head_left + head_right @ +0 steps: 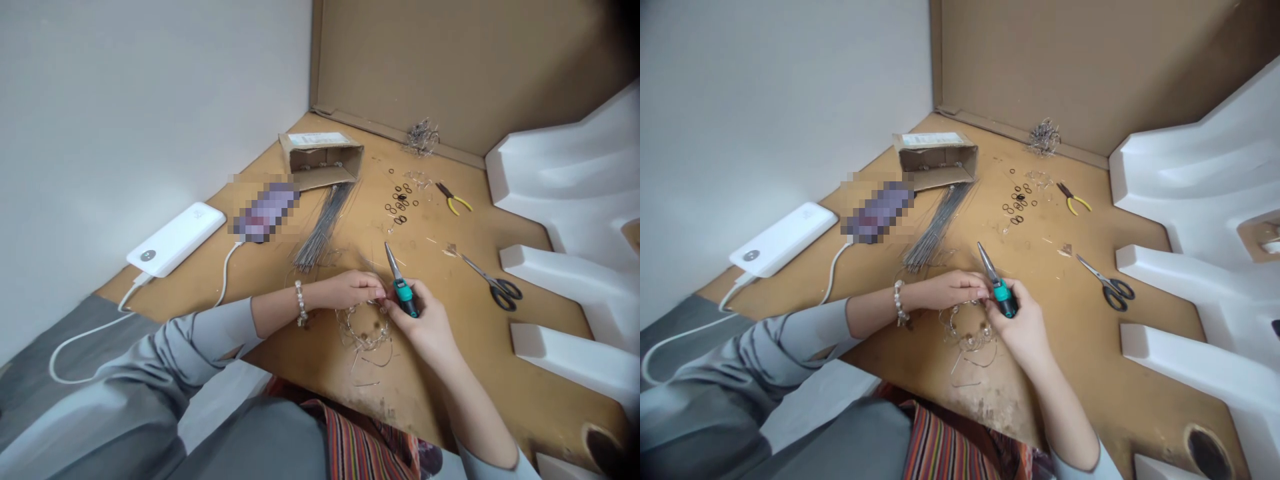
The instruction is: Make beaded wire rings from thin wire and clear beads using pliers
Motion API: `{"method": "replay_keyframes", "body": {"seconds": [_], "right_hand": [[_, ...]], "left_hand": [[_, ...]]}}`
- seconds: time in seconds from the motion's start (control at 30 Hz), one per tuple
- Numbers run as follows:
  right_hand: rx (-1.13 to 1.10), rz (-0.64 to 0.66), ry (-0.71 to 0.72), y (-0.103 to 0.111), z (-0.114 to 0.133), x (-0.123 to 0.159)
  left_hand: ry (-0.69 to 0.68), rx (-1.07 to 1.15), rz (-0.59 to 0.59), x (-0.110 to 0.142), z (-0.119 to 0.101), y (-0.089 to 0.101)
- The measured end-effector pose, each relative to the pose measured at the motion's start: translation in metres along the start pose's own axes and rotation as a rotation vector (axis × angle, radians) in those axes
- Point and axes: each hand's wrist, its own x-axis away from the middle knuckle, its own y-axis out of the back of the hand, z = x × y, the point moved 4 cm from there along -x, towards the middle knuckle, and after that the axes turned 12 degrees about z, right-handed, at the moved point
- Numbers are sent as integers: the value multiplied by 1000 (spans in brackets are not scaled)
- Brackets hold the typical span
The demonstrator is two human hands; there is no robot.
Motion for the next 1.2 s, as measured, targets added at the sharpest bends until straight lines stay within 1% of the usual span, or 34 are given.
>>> {"method": "replay_keyframes", "body": {"seconds": [0.17, 0.3, 0.43, 0.53, 0.73, 0.93, 1.03, 1.1, 1.2], "right_hand": [[14, -29, 16, -2, -6, -3], [27, -63, 7, -2, -13, -4], [47, -64, -9, -2, -15, -5], [58, -60, -3, -1, -14, -4], [78, -69, 19, -1, -18, -3], [84, -15, 26, -1, -13, -1], [3, 10, 40, 1, -13, 0], [-99, 21, 49, 3, -17, 0], [-286, -34, 47, 7, -28, -2]], "left_hand": [[7, 42, -15, 0, 3, 1], [16, 118, 16, 1, 6, 1], [22, 188, 46, 1, 8, 1], [14, 214, 59, 1, 7, 0], [61, 214, 79, 3, 2, -5], [-6, 203, 79, 4, -4, -4], [-37, 240, 89, 3, -2, -6], [-59, 249, 51, 3, -2, -4], [-19, 142, -108, 7, -5, 4]]}}
